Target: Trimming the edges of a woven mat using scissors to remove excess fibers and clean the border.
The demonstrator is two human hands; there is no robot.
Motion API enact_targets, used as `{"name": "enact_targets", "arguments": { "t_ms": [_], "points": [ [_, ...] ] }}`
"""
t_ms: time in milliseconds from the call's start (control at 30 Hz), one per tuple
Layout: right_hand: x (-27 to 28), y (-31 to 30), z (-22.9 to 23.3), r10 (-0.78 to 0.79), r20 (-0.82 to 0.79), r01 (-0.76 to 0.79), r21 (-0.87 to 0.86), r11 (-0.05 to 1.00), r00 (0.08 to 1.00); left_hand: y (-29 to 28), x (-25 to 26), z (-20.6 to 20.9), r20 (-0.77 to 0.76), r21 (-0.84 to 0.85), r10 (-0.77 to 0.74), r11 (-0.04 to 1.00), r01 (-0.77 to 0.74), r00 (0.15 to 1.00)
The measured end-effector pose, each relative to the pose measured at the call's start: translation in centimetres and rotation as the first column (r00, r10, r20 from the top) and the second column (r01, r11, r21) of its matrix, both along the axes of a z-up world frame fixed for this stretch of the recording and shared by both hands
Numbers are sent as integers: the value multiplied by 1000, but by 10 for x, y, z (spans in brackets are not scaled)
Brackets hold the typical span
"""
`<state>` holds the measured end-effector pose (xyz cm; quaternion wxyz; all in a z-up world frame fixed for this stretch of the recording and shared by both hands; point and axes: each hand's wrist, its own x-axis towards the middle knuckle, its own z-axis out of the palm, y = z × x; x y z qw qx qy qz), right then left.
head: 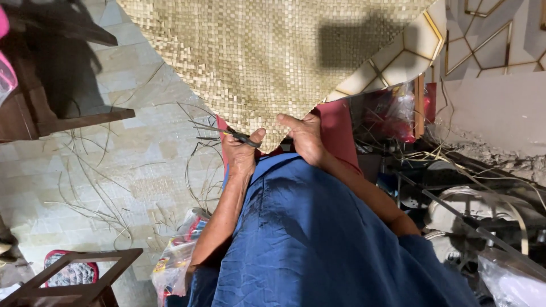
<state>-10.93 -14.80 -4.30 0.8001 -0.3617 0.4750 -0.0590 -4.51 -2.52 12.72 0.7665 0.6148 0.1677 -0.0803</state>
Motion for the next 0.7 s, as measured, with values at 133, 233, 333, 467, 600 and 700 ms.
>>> {"name": "enact_targets", "arguments": {
  "t_ms": [133,233,333,467,600,700],
  "points": [
    [16,-8,48,-57,39,62,-129,990,998,6,-7,-31,-45,-22,-1,1000,0,999],
    [24,-24,83,-101,-23,95,-171,981,995,5,2,0,-23,-7,-6,1000,5,1000],
    [31,-36,130,-89,-67,75,-195,978,994,8,6,28,-10,-3,-24,1000,24,1000],
    [29,-57,146,-62,-137,20,-287,958,989,23,-5,6,-56,12,-48,999,49,997],
    [18,-54,166,-44,-53,34,-178,983,998,26,-5,-8,-51,-23,-66,998,65,997],
    [-12,-57,112,635,-353,-631,-722,283,688,46,-15,-67,-28,-13,-78,997,78,997]
  ]
}}
